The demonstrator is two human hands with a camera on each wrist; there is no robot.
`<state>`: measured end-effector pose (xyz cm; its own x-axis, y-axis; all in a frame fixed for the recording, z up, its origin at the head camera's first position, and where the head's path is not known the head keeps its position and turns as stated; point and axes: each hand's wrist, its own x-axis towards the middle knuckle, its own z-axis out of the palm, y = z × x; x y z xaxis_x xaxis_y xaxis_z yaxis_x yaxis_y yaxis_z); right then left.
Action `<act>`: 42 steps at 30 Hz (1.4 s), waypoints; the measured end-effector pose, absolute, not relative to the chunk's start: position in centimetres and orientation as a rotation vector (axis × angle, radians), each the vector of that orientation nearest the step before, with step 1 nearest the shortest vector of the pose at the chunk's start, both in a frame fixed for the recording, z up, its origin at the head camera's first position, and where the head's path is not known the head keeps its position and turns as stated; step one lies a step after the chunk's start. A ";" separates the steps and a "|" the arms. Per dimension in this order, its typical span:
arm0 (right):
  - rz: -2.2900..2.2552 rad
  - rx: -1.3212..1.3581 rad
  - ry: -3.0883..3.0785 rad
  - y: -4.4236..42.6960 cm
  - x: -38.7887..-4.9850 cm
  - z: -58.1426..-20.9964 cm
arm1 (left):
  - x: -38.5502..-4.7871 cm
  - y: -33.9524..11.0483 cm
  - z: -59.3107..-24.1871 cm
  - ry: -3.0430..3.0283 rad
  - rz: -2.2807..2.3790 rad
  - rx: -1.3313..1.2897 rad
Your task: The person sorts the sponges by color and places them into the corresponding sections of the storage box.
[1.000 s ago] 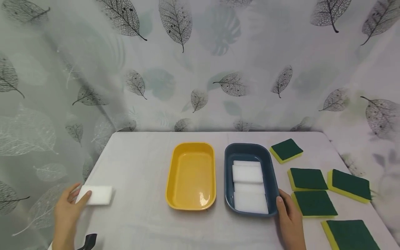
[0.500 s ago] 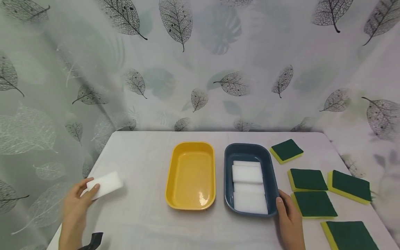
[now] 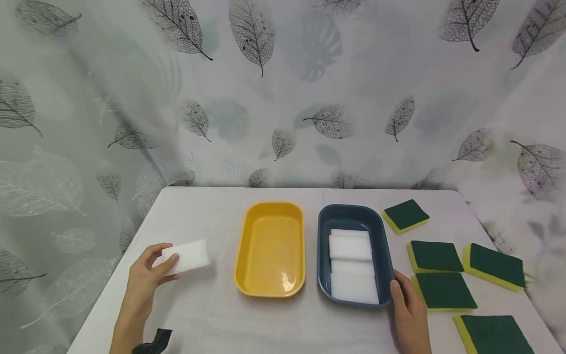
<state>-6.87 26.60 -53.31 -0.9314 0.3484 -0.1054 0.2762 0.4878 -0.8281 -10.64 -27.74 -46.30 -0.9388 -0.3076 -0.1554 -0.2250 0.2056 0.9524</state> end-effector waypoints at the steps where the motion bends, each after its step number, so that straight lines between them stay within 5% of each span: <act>1: 1.443 -0.558 -2.643 26.6 -6.8 -53.3 | -10.7 -27.2 -46.2 -2.389 -1.870 0.504; 42: 1.453 -0.525 -2.666 26.8 -7.0 -53.4 | -13.7 -13.0 -42.9 -2.481 -2.205 -0.162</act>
